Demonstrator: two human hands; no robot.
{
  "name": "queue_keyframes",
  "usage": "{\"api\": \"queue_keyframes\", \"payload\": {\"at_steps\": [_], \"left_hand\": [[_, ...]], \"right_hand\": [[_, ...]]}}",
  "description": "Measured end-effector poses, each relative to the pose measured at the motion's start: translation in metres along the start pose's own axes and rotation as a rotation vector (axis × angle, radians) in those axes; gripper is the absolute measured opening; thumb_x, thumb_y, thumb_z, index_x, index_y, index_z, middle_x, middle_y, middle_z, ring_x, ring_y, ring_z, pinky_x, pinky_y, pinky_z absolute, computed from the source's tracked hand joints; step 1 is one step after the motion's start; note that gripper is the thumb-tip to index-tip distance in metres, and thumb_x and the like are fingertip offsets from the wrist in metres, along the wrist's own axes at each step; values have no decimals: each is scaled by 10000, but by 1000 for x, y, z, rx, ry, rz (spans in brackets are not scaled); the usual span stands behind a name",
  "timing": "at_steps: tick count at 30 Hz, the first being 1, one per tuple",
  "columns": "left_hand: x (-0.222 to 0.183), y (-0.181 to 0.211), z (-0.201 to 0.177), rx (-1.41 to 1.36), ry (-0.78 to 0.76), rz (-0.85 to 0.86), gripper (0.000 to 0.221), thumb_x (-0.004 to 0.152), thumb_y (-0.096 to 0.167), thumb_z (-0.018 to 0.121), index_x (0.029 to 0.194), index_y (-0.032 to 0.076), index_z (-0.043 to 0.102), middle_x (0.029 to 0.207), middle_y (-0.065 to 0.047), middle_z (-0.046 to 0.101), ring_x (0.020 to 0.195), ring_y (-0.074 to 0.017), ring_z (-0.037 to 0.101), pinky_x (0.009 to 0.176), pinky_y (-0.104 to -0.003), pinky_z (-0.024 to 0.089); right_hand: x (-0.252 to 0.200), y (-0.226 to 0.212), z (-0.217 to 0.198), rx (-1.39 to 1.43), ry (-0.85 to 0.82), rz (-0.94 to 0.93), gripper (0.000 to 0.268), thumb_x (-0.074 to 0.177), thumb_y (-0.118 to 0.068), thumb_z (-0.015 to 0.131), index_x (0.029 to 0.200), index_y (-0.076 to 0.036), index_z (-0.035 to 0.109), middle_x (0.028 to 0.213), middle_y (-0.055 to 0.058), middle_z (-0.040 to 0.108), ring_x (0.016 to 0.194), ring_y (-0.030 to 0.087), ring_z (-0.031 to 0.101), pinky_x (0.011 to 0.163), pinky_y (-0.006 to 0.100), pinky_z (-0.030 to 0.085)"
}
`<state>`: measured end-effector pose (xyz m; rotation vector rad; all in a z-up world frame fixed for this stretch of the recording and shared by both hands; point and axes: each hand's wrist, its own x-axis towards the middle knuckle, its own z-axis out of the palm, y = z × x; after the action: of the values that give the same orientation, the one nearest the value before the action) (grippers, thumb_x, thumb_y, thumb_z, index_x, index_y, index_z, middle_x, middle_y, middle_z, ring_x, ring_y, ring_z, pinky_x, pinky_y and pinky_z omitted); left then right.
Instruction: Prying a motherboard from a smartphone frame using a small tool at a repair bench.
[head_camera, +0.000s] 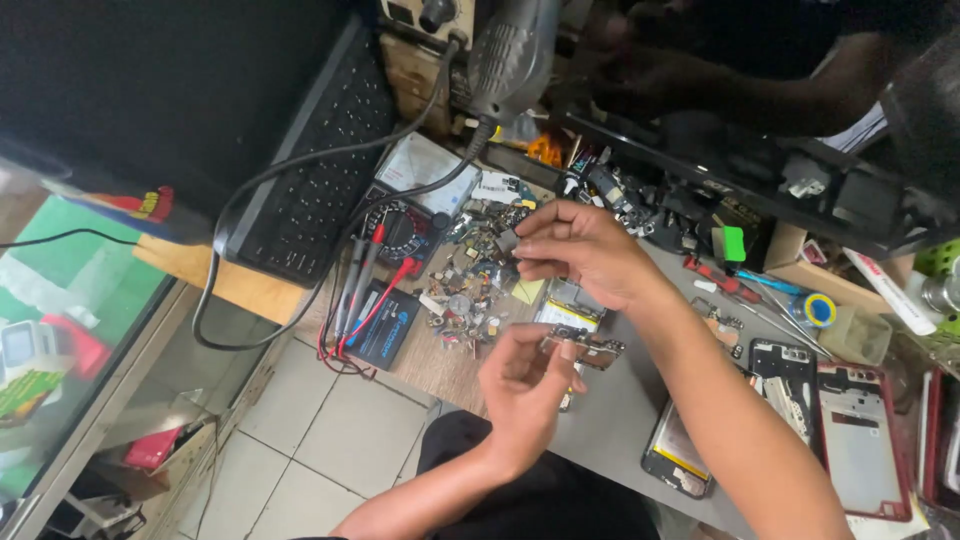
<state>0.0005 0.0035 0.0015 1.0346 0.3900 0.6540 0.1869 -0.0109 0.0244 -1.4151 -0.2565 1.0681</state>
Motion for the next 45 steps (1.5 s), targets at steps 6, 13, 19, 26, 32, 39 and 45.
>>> {"api": "queue_keyframes", "payload": {"at_steps": [6,13,19,26,32,39,45], "left_hand": [[9,15,-4,-30,79,-224,248,901,142,749,1022,-17,603,771,-220,762,440,-236,675,618,-313,532],[12,27,-4,-63,95,-167,195,921,100,730,1016,-5,595,798,-217,768,471,-276,717,560,-320,555],[22,41,-2,-89,142,-181,165,925,78,715,1004,1,592,775,-214,759,550,-319,758,589,-334,548],[31,52,5,20,151,-281,291,906,157,720,1100,-44,638,895,-205,809,562,-288,729,501,-335,586],[30,52,14,163,129,-301,342,888,203,747,1118,-44,695,794,-137,804,406,-214,641,490,-320,526],[26,53,18,214,99,-222,326,900,176,743,1128,-54,710,769,-132,808,425,-209,674,491,-304,553],[23,53,20,167,58,-178,343,899,173,745,1153,-53,698,829,-174,805,587,-297,796,592,-326,623]], "right_hand": [[0,2,1,-180,4,-25,221,836,-5,813,1053,-3,772,831,92,724,708,159,706,669,263,630],[-7,-7,7,-318,47,-1,193,912,-27,748,1100,-12,793,915,113,774,713,132,658,707,252,588],[-26,-16,-1,-263,47,-97,197,813,16,818,1006,31,782,824,143,756,737,196,703,736,289,629],[-82,-36,-26,-203,96,-201,241,798,68,762,1037,100,759,926,243,796,803,276,781,773,332,648],[-101,-45,-20,-484,146,-148,182,745,29,847,928,28,850,822,156,847,724,165,759,684,253,605],[-106,-43,-26,-487,117,-154,177,752,6,843,928,21,853,808,157,851,741,174,791,722,254,644],[-113,-51,-21,-601,174,-92,173,749,-16,865,921,-21,881,830,111,875,762,126,789,735,224,628]]}}
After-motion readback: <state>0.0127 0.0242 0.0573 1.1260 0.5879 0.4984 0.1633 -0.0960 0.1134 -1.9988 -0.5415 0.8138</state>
